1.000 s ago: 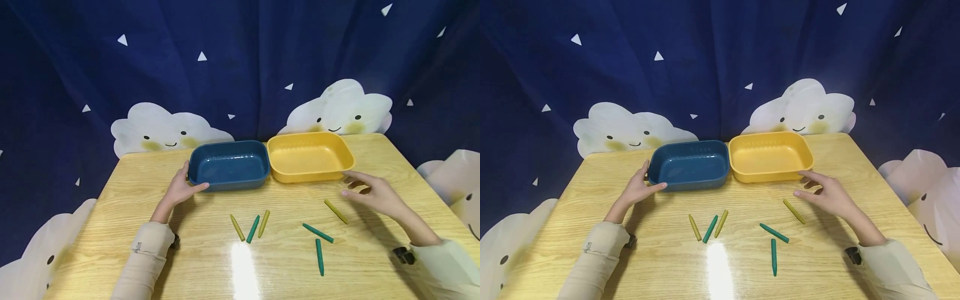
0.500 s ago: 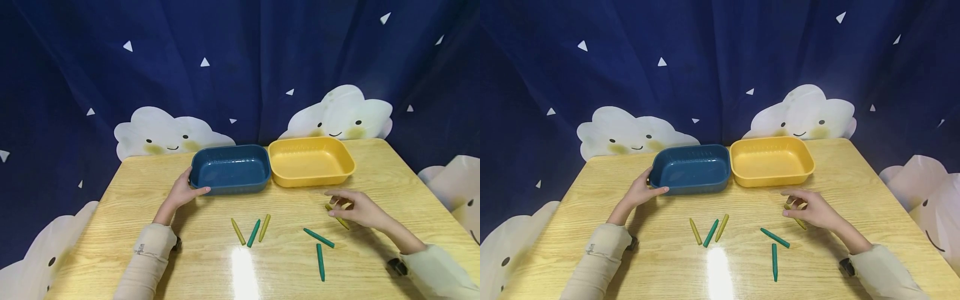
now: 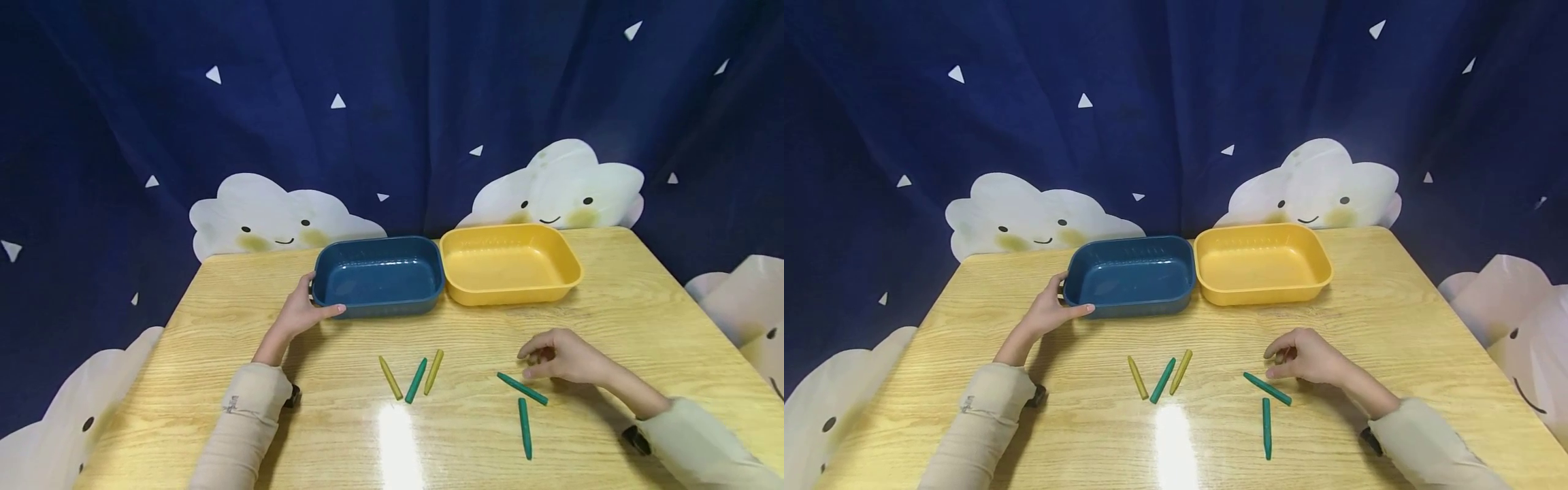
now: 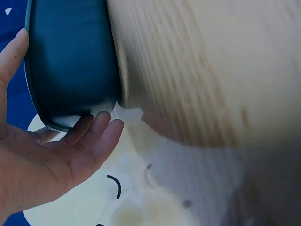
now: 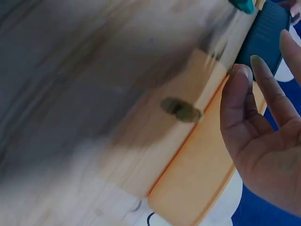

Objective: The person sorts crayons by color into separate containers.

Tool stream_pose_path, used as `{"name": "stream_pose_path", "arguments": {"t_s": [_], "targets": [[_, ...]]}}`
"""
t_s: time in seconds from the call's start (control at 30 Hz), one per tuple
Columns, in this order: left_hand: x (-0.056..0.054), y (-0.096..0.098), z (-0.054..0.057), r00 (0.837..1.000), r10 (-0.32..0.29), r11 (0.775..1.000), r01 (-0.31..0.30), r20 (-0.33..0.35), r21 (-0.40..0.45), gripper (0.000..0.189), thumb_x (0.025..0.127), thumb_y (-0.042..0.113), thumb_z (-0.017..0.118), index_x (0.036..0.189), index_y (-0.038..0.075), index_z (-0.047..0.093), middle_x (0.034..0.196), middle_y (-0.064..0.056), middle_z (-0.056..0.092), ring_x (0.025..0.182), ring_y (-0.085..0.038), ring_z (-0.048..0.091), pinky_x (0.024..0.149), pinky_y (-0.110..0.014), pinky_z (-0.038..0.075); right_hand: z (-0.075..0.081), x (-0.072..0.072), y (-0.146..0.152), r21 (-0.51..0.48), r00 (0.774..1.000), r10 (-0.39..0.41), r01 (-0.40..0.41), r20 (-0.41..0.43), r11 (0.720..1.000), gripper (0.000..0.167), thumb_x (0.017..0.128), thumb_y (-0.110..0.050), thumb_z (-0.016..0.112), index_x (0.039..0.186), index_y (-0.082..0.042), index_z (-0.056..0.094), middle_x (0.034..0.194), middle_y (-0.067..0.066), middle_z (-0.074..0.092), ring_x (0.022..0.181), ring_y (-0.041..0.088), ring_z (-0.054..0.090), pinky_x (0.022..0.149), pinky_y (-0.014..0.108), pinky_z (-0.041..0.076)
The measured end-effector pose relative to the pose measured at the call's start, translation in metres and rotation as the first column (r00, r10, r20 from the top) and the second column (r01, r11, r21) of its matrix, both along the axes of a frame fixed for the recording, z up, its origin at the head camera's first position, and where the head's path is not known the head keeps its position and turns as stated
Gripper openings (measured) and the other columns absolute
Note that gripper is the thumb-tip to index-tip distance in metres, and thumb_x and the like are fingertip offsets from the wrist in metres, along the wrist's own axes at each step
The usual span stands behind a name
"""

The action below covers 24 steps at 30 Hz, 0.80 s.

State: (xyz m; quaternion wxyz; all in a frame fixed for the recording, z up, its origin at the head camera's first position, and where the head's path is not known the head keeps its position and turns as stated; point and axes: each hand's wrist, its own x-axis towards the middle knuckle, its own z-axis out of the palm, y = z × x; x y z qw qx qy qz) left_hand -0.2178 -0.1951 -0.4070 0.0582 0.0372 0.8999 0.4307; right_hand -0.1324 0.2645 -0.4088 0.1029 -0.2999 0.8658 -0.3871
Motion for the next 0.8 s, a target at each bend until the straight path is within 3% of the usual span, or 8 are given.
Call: {"name": "stream_pose_path", "arguments": {"t_s": [0.33,0.6,0.8], "targets": [[0.001,0.003,-0.003,0.998,0.048,0.994,-0.053,0.050,0.099,0.099,0.073,0.029,0.077,0.144,0.007,0.012,0.134,-0.025,0.034,0.103,-0.036,0.052,0.084,-0.042,0.043,-0.007,0.004,-0.012,0.067,0.993,0.032,-0.040,0.115,0.997,0.019,0.076,-0.018,0.074,0.085,-0.006,0.064,0.070,-0.006,0.048,0.056,0.003,0.037,0.050,0.022,0.034],[0.002,0.002,-0.002,0.997,0.051,0.993,-0.056,0.055,0.107,0.099,0.073,0.028,0.077,0.145,0.007,0.011,0.133,-0.026,0.035,0.104,-0.037,0.052,0.084,-0.044,0.043,-0.002,0.006,-0.020,0.156,0.997,0.031,-0.042,0.072,0.987,0.018,0.076,-0.014,0.073,0.067,-0.014,0.057,0.063,-0.009,0.045,0.054,0.002,0.036,0.051,0.023,0.033],[0.001,0.002,-0.002,0.997,0.051,0.992,-0.058,0.062,0.112,0.099,0.073,0.028,0.077,0.145,0.007,0.011,0.134,-0.026,0.034,0.104,-0.037,0.053,0.085,-0.044,0.043,-0.001,0.007,-0.020,0.176,0.998,0.020,-0.030,0.060,0.984,0.018,0.080,-0.007,0.067,0.066,-0.014,0.057,0.069,-0.007,0.048,0.057,0.003,0.041,0.056,0.025,0.036]]}}
